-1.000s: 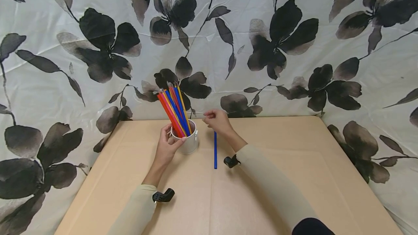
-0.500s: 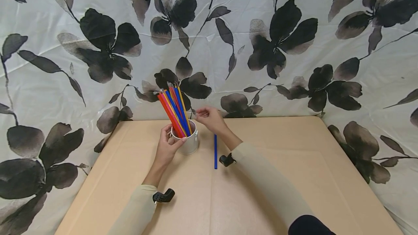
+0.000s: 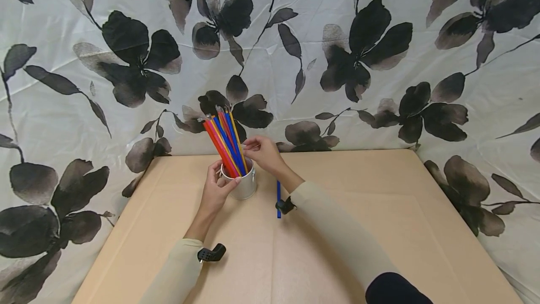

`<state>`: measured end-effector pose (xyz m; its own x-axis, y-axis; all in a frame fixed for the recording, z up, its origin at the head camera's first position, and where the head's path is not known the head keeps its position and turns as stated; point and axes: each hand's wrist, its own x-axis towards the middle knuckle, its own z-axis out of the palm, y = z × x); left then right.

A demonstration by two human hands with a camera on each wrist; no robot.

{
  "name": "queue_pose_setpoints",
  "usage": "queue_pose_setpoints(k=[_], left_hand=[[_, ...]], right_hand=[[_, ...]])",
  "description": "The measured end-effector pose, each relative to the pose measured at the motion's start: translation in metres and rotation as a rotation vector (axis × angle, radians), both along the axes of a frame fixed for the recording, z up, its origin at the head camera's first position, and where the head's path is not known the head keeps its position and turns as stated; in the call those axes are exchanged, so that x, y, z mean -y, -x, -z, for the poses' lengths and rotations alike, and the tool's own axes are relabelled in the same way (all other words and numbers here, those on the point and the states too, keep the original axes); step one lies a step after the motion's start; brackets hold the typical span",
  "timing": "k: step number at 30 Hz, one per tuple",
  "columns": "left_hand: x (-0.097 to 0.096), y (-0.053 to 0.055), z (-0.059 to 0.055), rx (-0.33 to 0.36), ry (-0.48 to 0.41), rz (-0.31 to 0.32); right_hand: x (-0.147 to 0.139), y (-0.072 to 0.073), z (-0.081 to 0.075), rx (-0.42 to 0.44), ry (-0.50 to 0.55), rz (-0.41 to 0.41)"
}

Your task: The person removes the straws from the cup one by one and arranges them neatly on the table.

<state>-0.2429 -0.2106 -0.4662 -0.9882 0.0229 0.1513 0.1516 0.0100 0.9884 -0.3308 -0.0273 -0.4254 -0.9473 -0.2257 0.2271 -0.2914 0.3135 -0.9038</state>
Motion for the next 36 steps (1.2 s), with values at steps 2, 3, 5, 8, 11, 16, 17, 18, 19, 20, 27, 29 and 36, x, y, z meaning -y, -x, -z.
queue_pose_setpoints(k=[2,3,5,8,11,16,17,18,19,20,27,29,36], left_hand=[[0.0,0.001,0.0,-0.003,-0.004,0.0],[0.0,0.001,0.0,-0.003,-0.002,0.0],[-0.001,0.002,0.0,-0.006,-0.001,-0.001],[-0.001,0.002,0.0,-0.01,0.002,-0.003],[-0.002,0.002,0.001,-0.012,0.001,-0.002],[-0.002,0.003,0.001,-0.002,0.005,0.001],[-0.001,0.003,0.001,-0.001,0.008,0.001],[-0.002,0.003,0.001,-0.001,0.01,0.001],[-0.002,0.003,0.001,-0.001,0.013,0.0],[-0.002,0.003,0.001,-0.002,0.014,0.001],[-0.003,0.002,0.001,-0.001,0.03,0.002],[-0.003,0.002,0.001,-0.002,0.028,0.004],[-0.002,0.003,0.001,-0.007,0.026,0.0]], right_hand=[[0.003,0.0,-0.002,0.003,0.009,-0.002],[0.004,-0.001,-0.003,0.006,0.012,-0.002],[0.006,-0.001,-0.004,0.007,0.025,-0.006],[0.009,-0.001,-0.006,0.005,0.02,0.001],[0.012,-0.001,-0.006,0.012,0.012,0.01],[0.017,0.0,-0.007,0.014,0.007,0.01],[0.018,0.0,-0.007,0.014,0.01,0.01],[0.018,0.001,-0.007,0.012,0.014,0.008],[0.019,0.001,-0.006,0.013,0.02,0.006],[0.02,0.001,-0.006,0.014,0.023,0.004],[0.025,0.001,-0.004,0.004,-0.058,0.02],[0.026,-0.001,-0.005,-0.004,-0.108,0.026],[0.03,-0.005,-0.008,-0.019,-0.181,0.024]])
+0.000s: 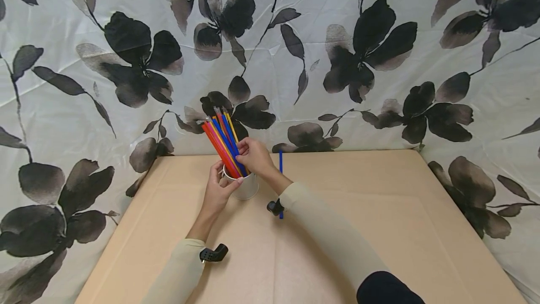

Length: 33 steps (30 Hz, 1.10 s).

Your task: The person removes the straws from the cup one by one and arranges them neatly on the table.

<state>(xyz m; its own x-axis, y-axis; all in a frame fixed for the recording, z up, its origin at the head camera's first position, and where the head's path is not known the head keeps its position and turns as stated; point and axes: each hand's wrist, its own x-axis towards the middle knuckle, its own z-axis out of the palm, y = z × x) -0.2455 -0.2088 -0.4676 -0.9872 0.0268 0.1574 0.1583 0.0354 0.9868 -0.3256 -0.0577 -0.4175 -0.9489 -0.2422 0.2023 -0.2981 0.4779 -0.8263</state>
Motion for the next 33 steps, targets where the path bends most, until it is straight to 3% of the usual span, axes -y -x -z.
queue_pose_setpoints(k=[7,16,26,33], left_hand=[[0.0,-0.001,0.001,-0.008,-0.015,-0.003],[-0.001,0.001,0.002,-0.008,-0.021,0.0],[0.001,0.004,0.01,-0.022,-0.022,-0.003],[0.002,0.003,0.007,0.0,-0.008,0.002]], right_hand=[[-0.003,0.001,0.002,0.006,0.056,-0.029],[-0.013,0.004,0.003,0.029,0.201,-0.058],[-0.023,0.005,-0.003,-0.026,0.285,-0.054],[-0.029,0.009,-0.009,-0.063,0.364,-0.1]])
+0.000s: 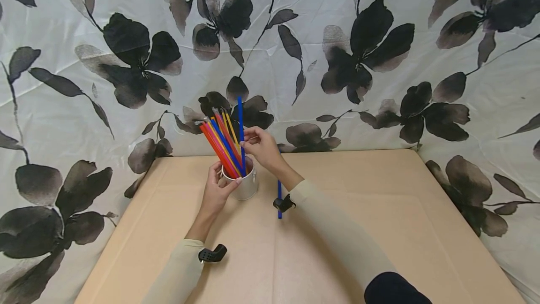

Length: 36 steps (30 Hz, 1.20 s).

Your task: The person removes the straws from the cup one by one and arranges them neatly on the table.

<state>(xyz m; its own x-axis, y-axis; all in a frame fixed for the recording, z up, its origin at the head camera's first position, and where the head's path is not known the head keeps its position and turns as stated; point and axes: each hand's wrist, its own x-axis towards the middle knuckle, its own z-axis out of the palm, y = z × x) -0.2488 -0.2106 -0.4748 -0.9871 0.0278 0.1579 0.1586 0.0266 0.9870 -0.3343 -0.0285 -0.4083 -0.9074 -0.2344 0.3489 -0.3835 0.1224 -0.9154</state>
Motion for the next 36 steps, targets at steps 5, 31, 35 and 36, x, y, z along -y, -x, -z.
queue_pose_setpoints(k=[5,31,35,36], left_hand=[[0.003,0.009,0.015,-0.007,0.005,-0.019],[0.006,-0.008,-0.007,0.024,-0.006,0.014],[0.006,-0.008,-0.008,0.028,-0.001,0.013],[0.006,-0.008,-0.008,0.032,0.004,0.013]], right_hand=[[-0.004,0.002,-0.004,0.003,0.077,-0.038],[-0.033,-0.012,-0.043,0.012,0.168,0.006],[-0.043,-0.013,-0.045,0.022,0.158,0.019],[-0.046,-0.013,-0.044,0.027,0.16,0.021]])
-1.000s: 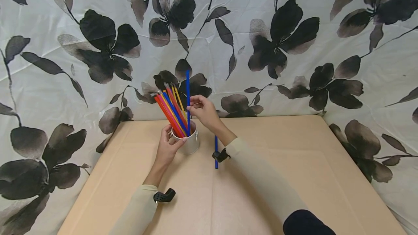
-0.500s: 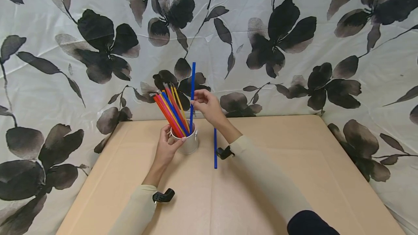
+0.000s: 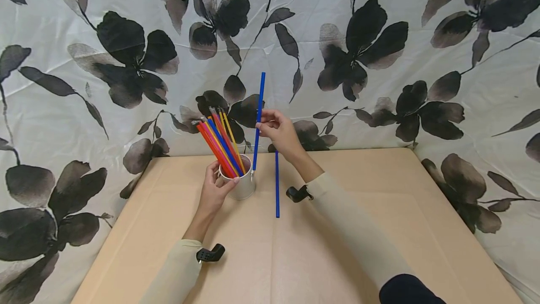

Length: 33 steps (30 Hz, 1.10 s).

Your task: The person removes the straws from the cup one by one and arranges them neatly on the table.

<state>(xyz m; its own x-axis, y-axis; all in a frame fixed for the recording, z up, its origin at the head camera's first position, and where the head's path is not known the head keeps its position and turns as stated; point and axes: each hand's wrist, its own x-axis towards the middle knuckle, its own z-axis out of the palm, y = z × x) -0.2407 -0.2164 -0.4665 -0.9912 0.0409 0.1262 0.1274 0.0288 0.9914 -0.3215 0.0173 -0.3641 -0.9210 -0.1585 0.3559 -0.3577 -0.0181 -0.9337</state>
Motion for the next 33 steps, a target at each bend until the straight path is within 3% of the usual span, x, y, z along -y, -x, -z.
queue_pose_setpoints(k=[20,33], left_hand=[[-0.002,0.002,-0.001,0.014,0.009,-0.001],[-0.001,0.002,-0.002,0.016,0.01,0.004]], right_hand=[[-0.053,0.005,0.026,0.166,-0.008,0.03],[-0.073,0.005,0.053,0.265,-0.028,0.046]])
